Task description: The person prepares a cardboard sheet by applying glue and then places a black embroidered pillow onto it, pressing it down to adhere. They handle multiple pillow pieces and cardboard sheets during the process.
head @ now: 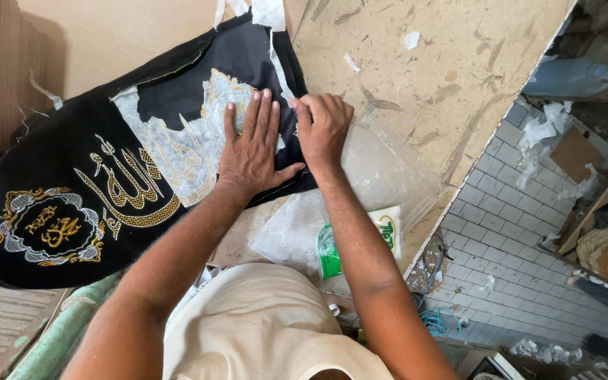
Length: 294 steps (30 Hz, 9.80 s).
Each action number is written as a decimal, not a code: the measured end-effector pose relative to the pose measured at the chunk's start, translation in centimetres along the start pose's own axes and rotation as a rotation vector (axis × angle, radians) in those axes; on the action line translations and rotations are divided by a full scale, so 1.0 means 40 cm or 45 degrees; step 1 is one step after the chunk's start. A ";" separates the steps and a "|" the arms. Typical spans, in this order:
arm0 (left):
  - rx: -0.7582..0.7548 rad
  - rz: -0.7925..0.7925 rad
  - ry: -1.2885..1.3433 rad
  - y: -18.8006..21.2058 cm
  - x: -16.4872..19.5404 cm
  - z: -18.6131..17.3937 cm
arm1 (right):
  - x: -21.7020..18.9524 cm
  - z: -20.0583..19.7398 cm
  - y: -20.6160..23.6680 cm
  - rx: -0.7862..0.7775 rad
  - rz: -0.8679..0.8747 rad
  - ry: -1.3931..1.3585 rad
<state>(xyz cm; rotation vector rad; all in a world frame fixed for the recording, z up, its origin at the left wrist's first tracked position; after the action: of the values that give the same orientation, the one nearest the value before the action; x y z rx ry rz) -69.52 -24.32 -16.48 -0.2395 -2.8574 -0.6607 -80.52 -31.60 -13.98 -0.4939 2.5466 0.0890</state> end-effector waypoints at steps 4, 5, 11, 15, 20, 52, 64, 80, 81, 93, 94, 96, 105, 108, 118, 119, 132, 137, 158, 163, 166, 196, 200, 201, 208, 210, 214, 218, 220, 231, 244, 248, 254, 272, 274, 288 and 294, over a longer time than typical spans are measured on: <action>-0.003 -0.011 -0.031 -0.002 -0.003 -0.002 | 0.093 -0.085 -0.055 0.374 0.176 -0.149; -0.004 -0.011 -0.045 -0.003 -0.003 -0.002 | 0.110 -0.100 -0.062 0.391 0.202 -0.227; -0.016 0.001 -0.020 -0.002 -0.007 0.001 | -0.001 -0.048 -0.051 0.040 -0.029 -0.129; -0.015 -0.007 -0.045 -0.004 -0.010 0.001 | -0.031 0.047 -0.066 -0.089 -0.110 0.010; -0.039 0.004 -0.057 -0.007 -0.006 0.000 | 0.084 0.003 -0.126 0.264 0.070 0.000; -0.031 -0.015 -0.056 -0.011 -0.019 0.012 | -0.035 -0.030 -0.093 -0.094 -0.101 -0.314; -0.037 -0.028 -0.001 -0.008 -0.008 0.014 | 0.091 0.027 -0.076 0.296 0.057 0.147; -0.021 -0.027 -0.029 0.007 -0.004 0.006 | 0.053 -0.003 0.082 0.014 -0.033 0.074; -0.020 -0.029 -0.017 0.008 -0.005 0.004 | 0.092 -0.058 0.063 0.253 0.043 0.038; -0.005 -0.008 0.034 0.016 -0.003 -0.004 | 0.059 -0.147 0.171 -0.079 0.200 -0.234; 0.007 -0.003 0.050 0.017 -0.005 -0.004 | 0.043 -0.111 0.200 -0.180 0.230 -0.280; 0.029 0.010 0.079 0.020 -0.005 -0.004 | -0.014 -0.090 0.231 -0.163 -0.006 -0.046; -0.026 -0.016 -0.004 0.025 -0.005 -0.010 | 0.085 -0.126 0.310 0.207 0.260 0.021; -0.055 -0.019 -0.012 0.030 -0.010 -0.008 | 0.154 -0.202 0.317 0.282 0.513 -0.066; -0.019 -0.010 0.001 0.044 -0.013 -0.019 | -0.059 -0.079 0.292 -0.013 0.159 -0.021; -0.022 -0.017 -0.016 0.044 -0.013 -0.020 | -0.062 -0.073 0.288 -0.012 0.164 -0.026; -0.067 -0.034 -0.110 0.052 -0.019 -0.020 | 0.015 -0.025 0.306 0.000 0.098 0.361; -0.057 -0.021 -0.097 0.056 -0.026 -0.023 | 0.185 -0.186 0.325 0.309 0.636 0.266; 0.013 0.058 0.020 0.087 -0.037 -0.028 | 0.150 -0.348 0.369 0.373 0.404 0.494; 0.498 0.172 0.424 0.181 -0.130 -0.066 | -0.104 -0.215 0.269 0.283 0.091 0.357; 0.567 -0.147 0.289 0.285 -0.288 -0.065 | -0.281 -0.104 0.219 0.150 -0.169 0.134; 0.078 -0.417 0.397 0.399 -0.654 -0.004 | -0.531 0.380 -0.046 -0.259 0.287 -0.933; 0.064 -0.401 0.397 0.401 -0.653 0.003 | -0.486 0.356 -0.071 -0.100 0.445 -0.992; 0.082 -0.392 0.384 0.403 -0.651 -0.001 | -0.446 0.344 -0.076 0.008 0.625 -1.109; 0.151 -0.369 0.405 0.415 -0.642 -0.007 | -0.331 0.198 -0.129 0.438 0.562 -1.767; 0.186 -0.339 0.415 0.415 -0.637 -0.007 | -0.357 0.198 -0.109 0.289 0.466 -1.550; 0.270 -0.295 0.339 0.422 -0.624 -0.009 | -0.517 0.323 -0.038 -0.302 0.174 -0.831; 0.211 -0.304 0.262 0.417 -0.622 -0.001 | -0.634 0.372 -0.006 -0.320 -0.094 -0.360; 0.162 -0.314 0.286 0.412 -0.624 0.002 | -0.657 0.377 -0.006 -0.315 -0.112 -0.181; 0.080 -0.341 0.329 0.394 -0.615 -0.005 | -0.651 0.363 -0.025 -0.397 0.056 -0.308; 0.329 -0.231 0.406 0.435 -0.606 -0.011 | -0.138 0.029 0.287 -0.068 0.925 0.292; 0.383 -0.196 0.472 0.449 -0.602 -0.017 | -0.199 -0.005 0.299 0.166 0.706 0.507; 0.484 -0.136 0.604 0.474 -0.597 -0.046 | -0.345 -0.058 0.293 0.317 0.535 0.625; 0.915 -0.393 1.469 0.938 -0.677 -0.153 | -0.762 0.046 0.278 -0.278 -0.473 -0.246; 0.930 -0.540 1.534 0.985 -0.705 -0.090 | -0.687 0.026 0.284 -0.182 -0.329 -0.211; 0.722 -0.702 2.014 1.004 -0.800 0.212 | -0.560 0.178 0.522 -0.456 0.095 -0.558; 0.340 -0.658 1.829 0.991 -0.778 0.097 | -0.563 0.231 0.593 -0.522 0.123 -0.626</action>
<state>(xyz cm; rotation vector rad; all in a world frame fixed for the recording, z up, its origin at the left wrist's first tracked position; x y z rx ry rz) -32.09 9.10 -10.54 0.7353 -1.5230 -0.2695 -66.80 -0.64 -10.97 -0.4342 2.0628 0.6901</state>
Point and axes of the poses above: each hand's wrist, its own y-axis away from the middle knuckle, its own z-axis out of the palm, x = y × z, the point moved 9 cm from there along -y, towards the middle knuckle, and after that the axes turned 14 degrees about -x, right-handed, at the moved point
